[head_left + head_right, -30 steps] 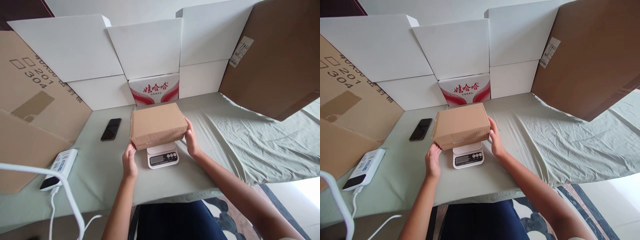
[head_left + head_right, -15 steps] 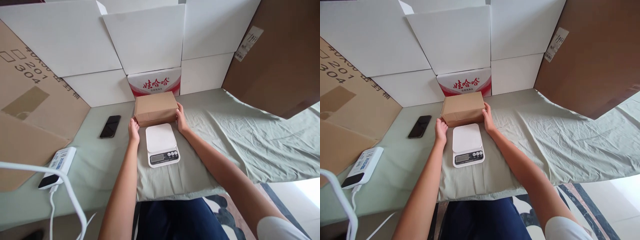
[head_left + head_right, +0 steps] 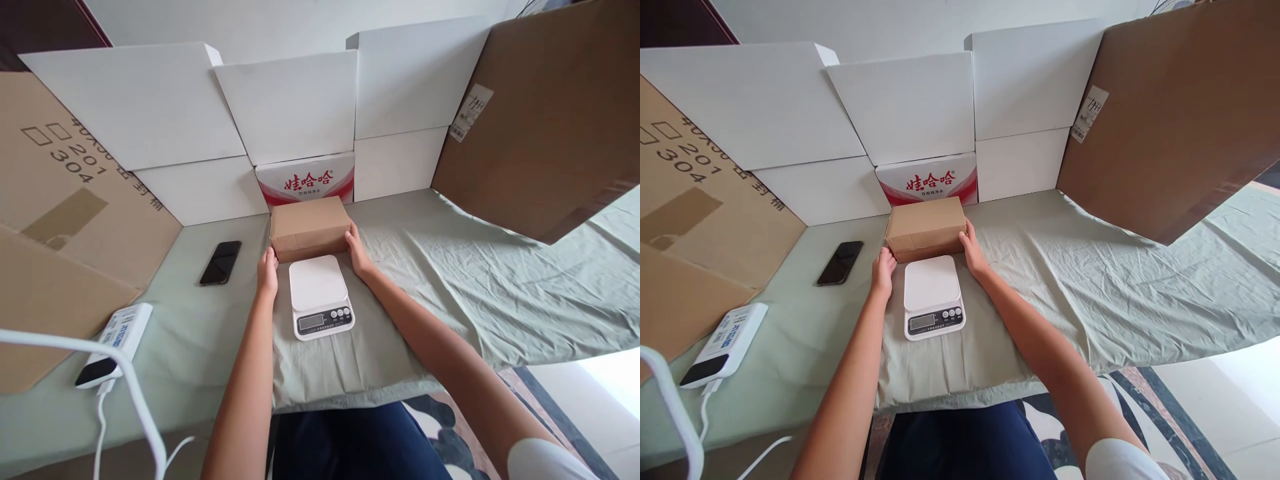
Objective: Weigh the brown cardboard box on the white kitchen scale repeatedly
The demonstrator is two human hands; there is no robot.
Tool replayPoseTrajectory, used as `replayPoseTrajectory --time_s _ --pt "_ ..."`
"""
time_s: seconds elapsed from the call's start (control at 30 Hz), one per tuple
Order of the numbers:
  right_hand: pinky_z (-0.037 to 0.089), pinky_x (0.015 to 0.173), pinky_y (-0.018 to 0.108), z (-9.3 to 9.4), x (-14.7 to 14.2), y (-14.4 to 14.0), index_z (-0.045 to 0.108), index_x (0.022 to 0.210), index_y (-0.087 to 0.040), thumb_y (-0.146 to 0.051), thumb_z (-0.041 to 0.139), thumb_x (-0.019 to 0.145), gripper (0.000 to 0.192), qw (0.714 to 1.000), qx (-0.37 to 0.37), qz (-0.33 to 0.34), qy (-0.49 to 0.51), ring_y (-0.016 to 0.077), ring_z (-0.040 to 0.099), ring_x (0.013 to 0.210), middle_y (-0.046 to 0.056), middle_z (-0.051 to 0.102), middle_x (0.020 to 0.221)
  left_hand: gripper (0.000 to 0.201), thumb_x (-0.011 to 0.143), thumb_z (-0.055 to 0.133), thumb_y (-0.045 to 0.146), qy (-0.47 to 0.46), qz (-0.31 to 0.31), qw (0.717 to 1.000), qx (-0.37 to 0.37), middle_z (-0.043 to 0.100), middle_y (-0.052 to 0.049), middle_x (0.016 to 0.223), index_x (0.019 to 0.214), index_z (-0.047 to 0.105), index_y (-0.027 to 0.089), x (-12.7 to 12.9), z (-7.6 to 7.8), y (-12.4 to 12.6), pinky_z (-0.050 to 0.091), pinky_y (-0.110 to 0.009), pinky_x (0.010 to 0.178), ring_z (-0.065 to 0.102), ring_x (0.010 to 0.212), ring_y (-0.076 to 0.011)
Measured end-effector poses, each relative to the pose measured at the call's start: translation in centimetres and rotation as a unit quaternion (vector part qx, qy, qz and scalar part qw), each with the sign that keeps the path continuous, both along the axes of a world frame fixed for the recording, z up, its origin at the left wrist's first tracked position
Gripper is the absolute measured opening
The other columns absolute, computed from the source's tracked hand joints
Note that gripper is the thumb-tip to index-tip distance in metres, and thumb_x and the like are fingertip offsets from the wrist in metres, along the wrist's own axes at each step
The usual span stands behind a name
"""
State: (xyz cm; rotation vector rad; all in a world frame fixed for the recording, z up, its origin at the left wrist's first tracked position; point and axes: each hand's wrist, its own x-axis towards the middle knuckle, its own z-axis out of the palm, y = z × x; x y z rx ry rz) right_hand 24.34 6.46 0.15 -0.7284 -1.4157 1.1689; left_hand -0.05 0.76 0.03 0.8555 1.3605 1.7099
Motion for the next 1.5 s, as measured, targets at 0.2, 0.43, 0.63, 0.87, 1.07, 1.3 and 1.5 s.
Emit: replayPoseTrajectory --time_s 0.2,0.43,0.63,0.87,1.07,1.3,1.5 --pt "0.027 0.129 0.05 2.2 1.8 -5.0 0.03 0.155 -0.035 -0.068 0.042 0.096 0.068 0.993 0.11 -0.038 -0.019 0.0292 0.028 0.156 0.002 0.034 0.165 0.069 0.085 0.061 0.069 0.075 0.006 0.993 0.093 0.067 -0.016 0.138 0.13 0.069 0.017 -0.3 0.6 -5.4 0.041 -0.046 0.118 0.058 0.136 -0.0319" --pt "0.031 0.125 0.054 0.0 3.9 -10.3 0.032 0.151 -0.038 -0.066 0.045 0.096 0.063 0.995 0.087 -0.04 -0.018 0.0317 0.033 0.151 0.004 0.036 0.161 0.083 0.085 0.056 0.074 0.128 -0.03 0.986 0.1 0.065 -0.022 0.139 0.136 0.066 0.011 0.7 -1.3 -14.1 0.04 -0.05 0.118 0.052 0.14 -0.038" --pt "0.033 0.121 0.058 0.2 3.7 -10.0 0.038 0.147 -0.038 -0.067 0.043 0.096 0.059 0.996 0.066 -0.062 -0.017 0.0334 0.043 0.142 0.005 0.047 0.151 0.078 0.088 0.053 0.071 0.131 -0.012 0.989 0.074 0.064 -0.021 0.14 0.138 0.065 0.013 0.8 -1.1 -13.5 0.041 -0.051 0.117 0.055 0.138 -0.0367" --pt "0.03 0.124 0.058 0.3 3.7 -10.2 0.036 0.151 -0.039 -0.07 0.041 0.095 0.064 0.997 0.044 -0.063 -0.002 0.0325 0.037 0.149 0.003 0.044 0.157 0.075 0.088 0.054 0.07 0.108 0.005 0.99 0.086 0.063 -0.021 0.142 0.136 0.066 0.014 1.2 -1.2 -13.8 0.041 -0.05 0.117 0.054 0.139 -0.0361" --pt "0.03 0.126 0.056 3.2 2.4 -7.7 0.039 0.15 -0.035 -0.069 0.039 0.096 0.063 0.993 0.1 -0.062 0.019 0.0321 0.037 0.15 0.003 0.042 0.16 0.064 0.089 0.057 0.066 0.098 -0.001 0.986 0.136 0.067 -0.019 0.136 0.129 0.069 0.016 0.5 1.3 -10.7 0.045 -0.046 0.113 0.058 0.136 -0.0328" --pt "0.028 0.126 0.052 2.4 -0.8 -0.5 0.041 0.144 -0.029 -0.066 0.042 0.094 0.062 0.992 0.083 -0.093 0.014 0.0304 0.038 0.148 0.007 0.046 0.156 0.071 0.081 0.06 0.074 0.042 0.02 0.996 0.074 0.068 -0.02 0.134 0.123 0.068 0.018 -0.3 0.8 -1.7 0.045 -0.046 0.112 0.062 0.131 -0.0321" --pt "0.028 0.127 0.052 -0.6 -1.1 0.9 0.039 0.144 -0.029 -0.067 0.04 0.092 0.065 0.996 0.004 -0.093 0.01 0.0279 0.04 0.148 0.007 0.048 0.154 0.068 0.086 0.057 0.069 0.036 -0.002 0.999 0.039 0.064 -0.02 0.14 0.128 0.066 0.017 -0.6 -1.5 -0.5 0.044 -0.044 0.114 0.059 0.135 -0.0301"
